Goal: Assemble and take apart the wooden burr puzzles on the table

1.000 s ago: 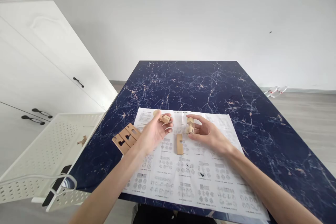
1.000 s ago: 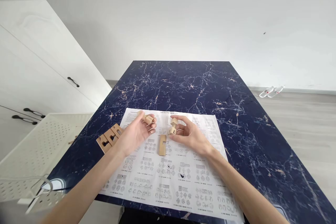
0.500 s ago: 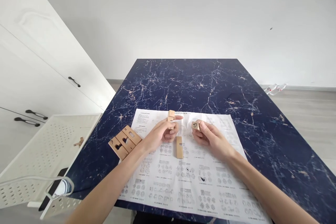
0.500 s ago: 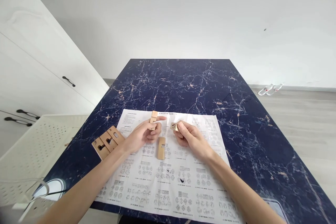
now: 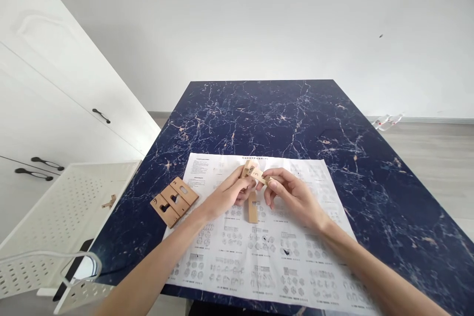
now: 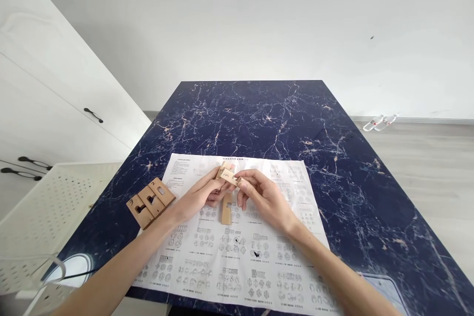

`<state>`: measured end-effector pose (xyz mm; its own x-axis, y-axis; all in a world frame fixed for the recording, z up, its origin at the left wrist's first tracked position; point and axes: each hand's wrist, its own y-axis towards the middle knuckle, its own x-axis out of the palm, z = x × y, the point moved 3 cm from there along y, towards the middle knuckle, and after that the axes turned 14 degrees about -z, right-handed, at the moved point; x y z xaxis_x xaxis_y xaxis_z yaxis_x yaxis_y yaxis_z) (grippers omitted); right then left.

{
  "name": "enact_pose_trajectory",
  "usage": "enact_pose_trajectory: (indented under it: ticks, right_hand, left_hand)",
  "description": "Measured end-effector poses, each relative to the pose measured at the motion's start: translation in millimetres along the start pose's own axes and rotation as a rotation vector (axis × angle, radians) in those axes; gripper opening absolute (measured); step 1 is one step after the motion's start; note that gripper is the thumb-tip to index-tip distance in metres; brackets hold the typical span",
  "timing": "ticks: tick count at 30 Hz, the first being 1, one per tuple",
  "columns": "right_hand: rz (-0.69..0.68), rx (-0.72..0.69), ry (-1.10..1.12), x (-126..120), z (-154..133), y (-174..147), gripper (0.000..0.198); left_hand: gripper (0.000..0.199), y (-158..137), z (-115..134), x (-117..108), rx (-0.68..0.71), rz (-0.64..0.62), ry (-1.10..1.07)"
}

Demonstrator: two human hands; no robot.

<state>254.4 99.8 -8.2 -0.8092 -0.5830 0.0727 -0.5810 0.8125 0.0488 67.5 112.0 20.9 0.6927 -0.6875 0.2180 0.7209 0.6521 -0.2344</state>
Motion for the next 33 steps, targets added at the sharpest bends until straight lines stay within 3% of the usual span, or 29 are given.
enact_pose_trajectory:
  ticks: [12, 16, 20, 25, 33]
  right_hand:
    - [0.183, -0.083, -0.448, 6, -9, -8, 0.025]
    - [0.236, -0.094, -0.555, 7, -12, -9, 0.022]
    - [0.230, -0.109, -0.596, 11, -13, -10, 0.022]
    - [0.271, -0.192, -0.625, 15, -13, -11, 0.021]
    - [0.319, -0.192, -0.574, 13, -14, -12, 0.019]
  left_hand:
    - [0.059, -6, -12, 3, 0.028, -0.046, 0.286]
    - [0.056, -7, -12, 5, 0.059, -0.061, 0.250]
    - [0.057, -5, -11, 11, 0.108, -0.058, 0.165]
    - [0.065, -7, -10, 19, 0.154, 0.023, 0.212]
    - [0.054, -9, -5, 28, 0.214, 0.005, 0.302]
